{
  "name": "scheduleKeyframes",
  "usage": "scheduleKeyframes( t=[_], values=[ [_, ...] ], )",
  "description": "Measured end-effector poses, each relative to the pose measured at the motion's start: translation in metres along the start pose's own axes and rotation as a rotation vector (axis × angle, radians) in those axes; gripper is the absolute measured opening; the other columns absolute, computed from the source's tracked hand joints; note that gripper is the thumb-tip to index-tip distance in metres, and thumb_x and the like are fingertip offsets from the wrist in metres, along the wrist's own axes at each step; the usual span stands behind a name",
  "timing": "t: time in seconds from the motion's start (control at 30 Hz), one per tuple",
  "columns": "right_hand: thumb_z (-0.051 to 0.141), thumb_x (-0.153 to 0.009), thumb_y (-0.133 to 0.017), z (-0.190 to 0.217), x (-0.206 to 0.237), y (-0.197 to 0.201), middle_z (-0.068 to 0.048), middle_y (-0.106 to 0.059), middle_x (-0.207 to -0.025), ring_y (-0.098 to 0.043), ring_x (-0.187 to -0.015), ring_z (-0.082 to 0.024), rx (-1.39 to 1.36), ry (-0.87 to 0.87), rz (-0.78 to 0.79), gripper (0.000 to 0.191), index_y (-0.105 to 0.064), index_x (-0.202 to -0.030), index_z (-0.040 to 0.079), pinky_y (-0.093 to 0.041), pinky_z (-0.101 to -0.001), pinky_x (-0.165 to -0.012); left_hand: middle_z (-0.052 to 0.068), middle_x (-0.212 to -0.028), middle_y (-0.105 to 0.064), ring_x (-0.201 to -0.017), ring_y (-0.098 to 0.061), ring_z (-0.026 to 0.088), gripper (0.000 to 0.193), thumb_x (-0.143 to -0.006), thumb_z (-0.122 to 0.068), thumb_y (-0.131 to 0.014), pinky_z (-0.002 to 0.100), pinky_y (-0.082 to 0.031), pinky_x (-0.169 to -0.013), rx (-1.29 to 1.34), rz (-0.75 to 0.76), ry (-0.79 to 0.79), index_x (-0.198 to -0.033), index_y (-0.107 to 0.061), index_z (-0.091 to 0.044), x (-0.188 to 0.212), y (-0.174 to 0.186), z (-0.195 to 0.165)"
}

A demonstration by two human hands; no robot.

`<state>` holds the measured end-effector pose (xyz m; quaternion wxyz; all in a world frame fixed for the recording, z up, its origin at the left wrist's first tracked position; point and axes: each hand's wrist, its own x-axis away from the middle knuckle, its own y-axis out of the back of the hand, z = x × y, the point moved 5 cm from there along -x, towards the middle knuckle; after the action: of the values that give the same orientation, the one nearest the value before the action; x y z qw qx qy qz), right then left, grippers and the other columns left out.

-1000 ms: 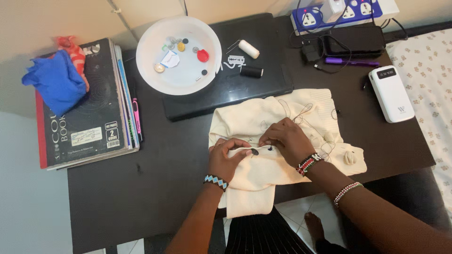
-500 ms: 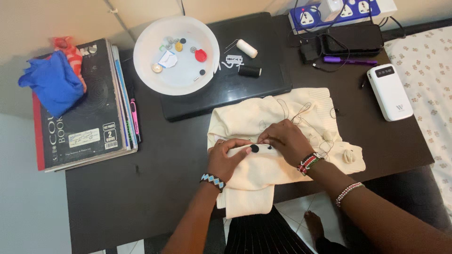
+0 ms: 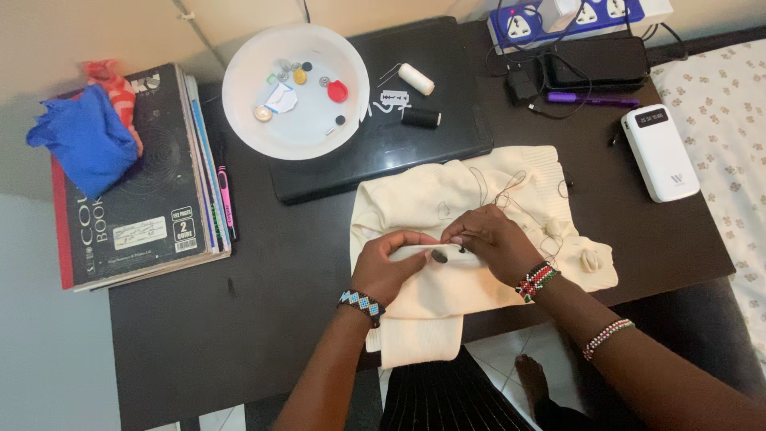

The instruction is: The person sews a button onto a cream sweater laid on a desk, using a needle and thread. They thread the needle, position a button on the fabric, stitch through the button and sweater repeatedly, and pull the thread tight while working across the garment.

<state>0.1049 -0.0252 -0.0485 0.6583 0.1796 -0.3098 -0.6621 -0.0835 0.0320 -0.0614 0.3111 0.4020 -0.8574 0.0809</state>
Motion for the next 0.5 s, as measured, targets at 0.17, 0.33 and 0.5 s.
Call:
scheduleKeyframes(
  t=[0.17, 0.33, 0.5],
  values=[
    [0.021, -0.09, -0.069, -0.003, -0.0029, -0.0009, 0.005, -0.073, -0.099, -0.057, -0.103, -0.019, 0.029, -0.047, 0.025, 0.012, -0.076, -0.1, 0.021, -0.052, -0.0348, -0.091, 0.003, -0.102, -0.079, -0.09, -0.072, 0.01, 0.022, -0.086, -0.015, -0.076, 0.029, -0.059, -0.083, 0.097, 0.03, -0.123, -0.108, -0.078, -0.011, 0.0025, 0.0016, -0.0076],
    [0.021, -0.089, -0.07, 0.004, -0.0006, 0.0004, 0.005, -0.074, -0.094, -0.055, -0.104, -0.021, 0.169, 0.01, -0.019, 0.014, -0.079, -0.1, 0.022, -0.051, -0.0366, -0.093, -0.002, -0.106, -0.079, -0.097, -0.074, 0.008, 0.024, -0.088, -0.01, -0.069, 0.029, -0.058, -0.086, -0.088, -0.067, -0.177, -0.109, -0.077, -0.015, 0.0, 0.0073, -0.0072],
    [0.024, -0.089, -0.07, 0.0019, -0.0031, -0.0051, 0.007, -0.073, -0.097, -0.056, -0.102, -0.02, 0.16, -0.119, 0.031, 0.012, -0.079, -0.097, 0.024, -0.051, -0.0351, -0.092, -0.001, -0.103, -0.08, -0.097, -0.074, 0.009, 0.02, -0.089, -0.009, -0.069, 0.03, -0.058, -0.089, -0.048, -0.099, -0.211, -0.107, -0.076, -0.015, -0.0016, 0.0071, -0.0078]
  ],
)
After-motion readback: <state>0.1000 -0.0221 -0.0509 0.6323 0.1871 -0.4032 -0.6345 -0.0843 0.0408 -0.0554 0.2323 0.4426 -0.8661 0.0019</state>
